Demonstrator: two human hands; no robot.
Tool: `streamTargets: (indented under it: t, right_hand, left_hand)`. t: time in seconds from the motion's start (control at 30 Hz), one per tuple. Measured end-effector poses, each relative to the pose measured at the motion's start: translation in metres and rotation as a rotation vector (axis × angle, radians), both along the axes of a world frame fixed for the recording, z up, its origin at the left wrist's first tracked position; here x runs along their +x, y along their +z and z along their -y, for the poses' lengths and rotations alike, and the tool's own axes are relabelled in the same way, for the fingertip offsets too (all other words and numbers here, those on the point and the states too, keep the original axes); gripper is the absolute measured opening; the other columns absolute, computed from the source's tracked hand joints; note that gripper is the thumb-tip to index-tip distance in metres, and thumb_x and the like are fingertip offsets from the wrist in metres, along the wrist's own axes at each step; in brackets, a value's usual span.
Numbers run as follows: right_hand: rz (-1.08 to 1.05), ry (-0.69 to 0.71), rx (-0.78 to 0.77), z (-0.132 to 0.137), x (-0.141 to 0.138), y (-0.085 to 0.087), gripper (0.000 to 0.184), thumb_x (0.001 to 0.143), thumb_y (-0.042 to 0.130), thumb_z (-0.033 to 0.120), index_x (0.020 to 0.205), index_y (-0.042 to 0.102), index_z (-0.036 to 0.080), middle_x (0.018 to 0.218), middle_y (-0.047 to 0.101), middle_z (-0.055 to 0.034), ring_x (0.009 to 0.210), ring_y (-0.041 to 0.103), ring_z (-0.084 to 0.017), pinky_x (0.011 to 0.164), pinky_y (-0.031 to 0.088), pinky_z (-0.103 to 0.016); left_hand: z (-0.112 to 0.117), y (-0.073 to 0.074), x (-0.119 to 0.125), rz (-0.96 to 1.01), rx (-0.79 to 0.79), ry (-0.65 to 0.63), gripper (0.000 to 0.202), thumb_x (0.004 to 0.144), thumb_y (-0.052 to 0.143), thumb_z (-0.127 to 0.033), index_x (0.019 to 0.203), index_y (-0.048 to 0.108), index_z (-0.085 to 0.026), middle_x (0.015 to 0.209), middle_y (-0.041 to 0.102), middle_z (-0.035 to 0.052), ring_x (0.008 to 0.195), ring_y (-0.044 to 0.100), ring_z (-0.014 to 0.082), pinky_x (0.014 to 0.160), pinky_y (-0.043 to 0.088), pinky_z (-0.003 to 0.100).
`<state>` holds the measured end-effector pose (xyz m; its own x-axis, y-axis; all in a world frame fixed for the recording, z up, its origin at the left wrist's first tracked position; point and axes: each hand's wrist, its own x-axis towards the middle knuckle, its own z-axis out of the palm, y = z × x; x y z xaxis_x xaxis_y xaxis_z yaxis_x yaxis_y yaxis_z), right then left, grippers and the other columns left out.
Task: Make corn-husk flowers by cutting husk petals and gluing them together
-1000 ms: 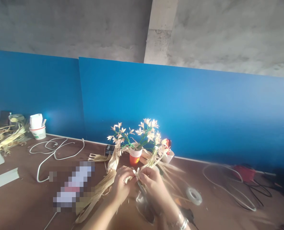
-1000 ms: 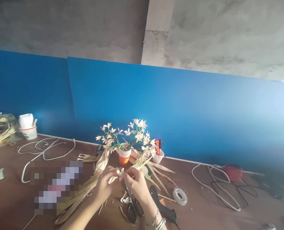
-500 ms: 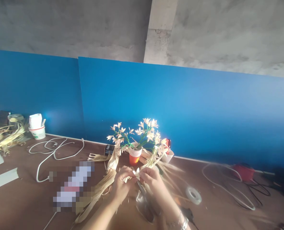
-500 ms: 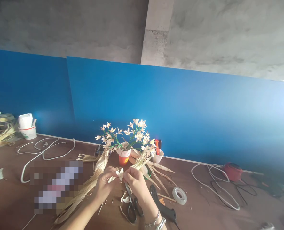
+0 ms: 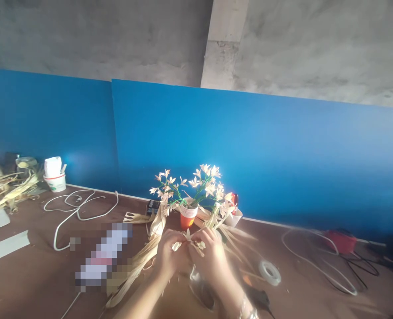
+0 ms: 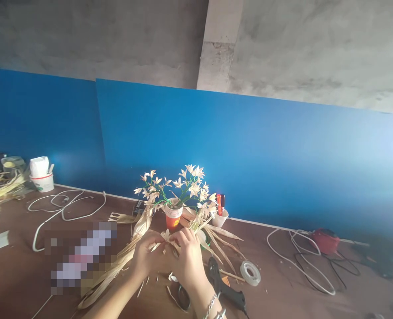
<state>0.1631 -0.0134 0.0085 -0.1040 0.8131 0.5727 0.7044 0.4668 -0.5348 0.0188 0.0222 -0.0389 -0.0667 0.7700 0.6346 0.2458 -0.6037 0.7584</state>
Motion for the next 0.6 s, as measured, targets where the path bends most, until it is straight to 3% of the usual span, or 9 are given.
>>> streamTargets:
  t: [0.2,0.37,0.5,0.6]
  right_hand:
    - [0.151,-0.089,0.146,0.004,-0.010,-0.003,0.015,0.078,0.058,0.007,0.073,0.061,0.021,0.076,0.063,-0.0027,0.077,0.054,-0.021,0.074,0.036,-0.034]
    - [0.170,-0.121,0.127,0.007,-0.016,-0.006,0.016,0.077,0.058,0.006,0.071,0.059,0.021,0.074,0.061,-0.0028,0.076,0.053,-0.021,0.074,0.035,-0.034]
    - [0.144,-0.128,0.120,0.009,-0.018,-0.005,0.015,0.077,0.056,0.007,0.074,0.061,0.021,0.075,0.061,-0.0031,0.077,0.053,-0.021,0.074,0.035,-0.034]
    - [0.118,-0.053,0.081,0.011,-0.015,0.001,0.014,0.075,0.056,0.009,0.078,0.062,0.021,0.079,0.062,-0.0029,0.080,0.053,-0.022,0.077,0.036,-0.035]
  left_hand:
    - [0.005,0.007,0.000,-0.158,0.092,0.022,0.018,0.073,0.063,-0.006,0.064,0.068,-0.021,0.063,0.069,0.0002,0.064,0.060,0.0194,0.062,0.045,0.030]
    - [0.009,0.008,0.000,-0.197,0.137,0.037,0.019,0.076,0.060,-0.005,0.067,0.067,-0.021,0.065,0.069,0.0006,0.067,0.059,0.0195,0.064,0.044,0.031]
    - [0.007,0.005,-0.001,-0.161,0.098,0.007,0.018,0.077,0.060,-0.008,0.069,0.068,-0.021,0.067,0.069,0.0010,0.070,0.060,0.0199,0.066,0.044,0.031]
    - [0.004,0.004,-0.003,-0.086,0.017,-0.033,0.014,0.080,0.062,-0.018,0.069,0.070,-0.022,0.068,0.069,0.0021,0.072,0.061,0.0209,0.068,0.046,0.032]
